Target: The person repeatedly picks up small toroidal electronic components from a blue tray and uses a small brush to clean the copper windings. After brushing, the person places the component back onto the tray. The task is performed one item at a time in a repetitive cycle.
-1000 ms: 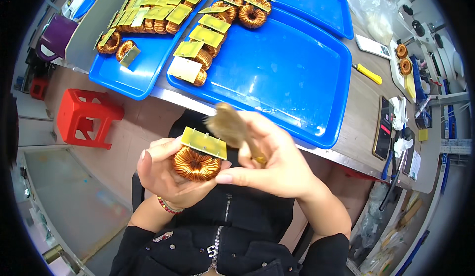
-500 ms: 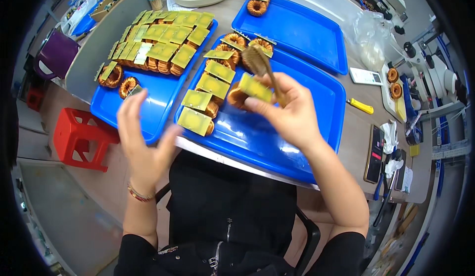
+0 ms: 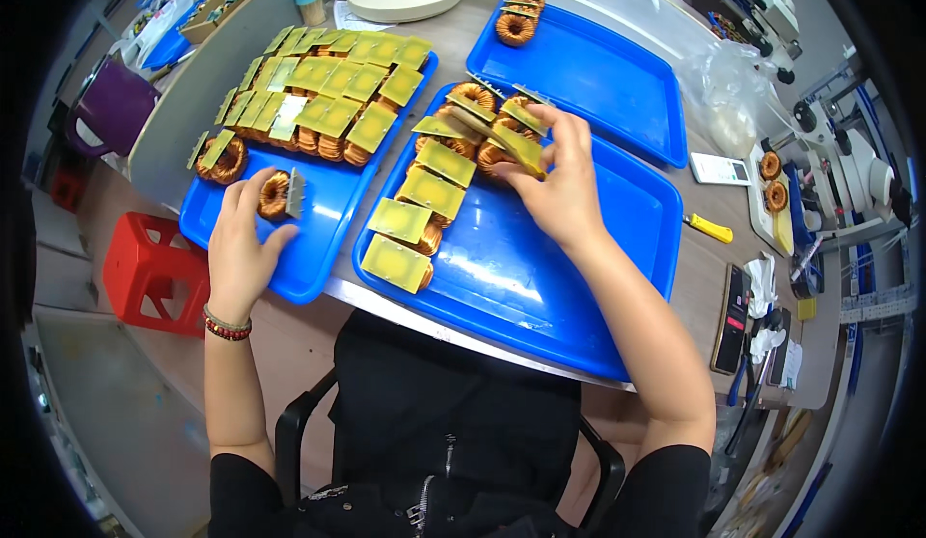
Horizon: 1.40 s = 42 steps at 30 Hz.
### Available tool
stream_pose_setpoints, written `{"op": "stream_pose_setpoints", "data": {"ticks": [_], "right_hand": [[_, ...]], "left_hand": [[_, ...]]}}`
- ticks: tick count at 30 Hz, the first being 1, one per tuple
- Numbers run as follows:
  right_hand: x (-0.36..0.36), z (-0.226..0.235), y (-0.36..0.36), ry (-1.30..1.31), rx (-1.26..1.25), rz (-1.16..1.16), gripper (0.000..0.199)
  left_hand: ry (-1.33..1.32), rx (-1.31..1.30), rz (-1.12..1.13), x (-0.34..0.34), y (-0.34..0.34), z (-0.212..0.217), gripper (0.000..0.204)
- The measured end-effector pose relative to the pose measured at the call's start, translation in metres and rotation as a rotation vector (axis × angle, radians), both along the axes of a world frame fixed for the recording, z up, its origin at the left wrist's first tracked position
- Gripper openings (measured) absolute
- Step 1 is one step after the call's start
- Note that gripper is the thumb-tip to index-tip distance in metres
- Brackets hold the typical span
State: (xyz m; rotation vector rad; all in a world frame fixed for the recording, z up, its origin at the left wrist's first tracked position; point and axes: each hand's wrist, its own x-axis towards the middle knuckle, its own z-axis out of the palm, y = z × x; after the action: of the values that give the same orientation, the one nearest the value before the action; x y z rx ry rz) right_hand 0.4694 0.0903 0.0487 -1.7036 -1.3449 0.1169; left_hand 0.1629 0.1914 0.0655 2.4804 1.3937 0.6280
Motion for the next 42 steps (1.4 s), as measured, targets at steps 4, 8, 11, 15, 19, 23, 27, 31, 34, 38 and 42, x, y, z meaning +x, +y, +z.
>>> {"op": "stream_pose_setpoints", "data": {"ticks": [4,8,11,15,19,23,27,31,34,38,42], "right_hand": [[-0.001,0.007,-0.003,0.044,-0.038,-0.02,0.065],[-0.002,0.014,-0.01,0.037,-0.008,-0.063,0.069],[-0.004,0.022,-0.023,0.1,0.082,-0.071,0.062],[-0.039,0.046,-0.069,0.201,0.16,0.036,0.022],[-0.103,0.061,-0.112,-0.391,0.245,0.402,0.011],[-0.094,0.048,-0.125,-0.426,0.046,0.065,0.012],[-0.093,0.037,-0.161,-0.128,0.093,0.053,0.012],[-0.123,0.036,-0.19,-0.402,0.138,0.275,0.018],[-0.117,0.022,-0.189,-0.434,0.224,0.168,0.027],[-0.115,0.034,-0.205,-0.497,0.236,0.168,0.026],[-0.108,0.036,-0.194,-0.464,0.129,0.117,0.026]], "left_hand": [[0.02,0.179,-0.174,-0.001,0.012,-0.003,0.065],[-0.082,-0.087,-0.239,-0.003,0.031,-0.012,0.06],[-0.208,-0.058,-0.255,-0.01,0.012,-0.008,0.066],[-0.823,-0.543,-0.443,-0.012,-0.047,0.009,0.083],[-1.037,-0.843,-0.628,-0.006,-0.107,0.007,0.095],[-1.232,-1.133,-0.571,-0.005,-0.148,-0.001,0.099],[-1.372,-1.447,-0.479,-0.004,-0.174,-0.01,0.085],[-1.516,-1.647,-0.453,0.01,-0.193,-0.009,0.071],[-1.581,-1.713,-0.489,0.013,-0.2,-0.011,0.064],[-1.713,-1.713,-0.505,0.017,-0.204,-0.022,0.058],[-1.653,-1.716,-0.537,0.016,-0.205,-0.022,0.057]]}}
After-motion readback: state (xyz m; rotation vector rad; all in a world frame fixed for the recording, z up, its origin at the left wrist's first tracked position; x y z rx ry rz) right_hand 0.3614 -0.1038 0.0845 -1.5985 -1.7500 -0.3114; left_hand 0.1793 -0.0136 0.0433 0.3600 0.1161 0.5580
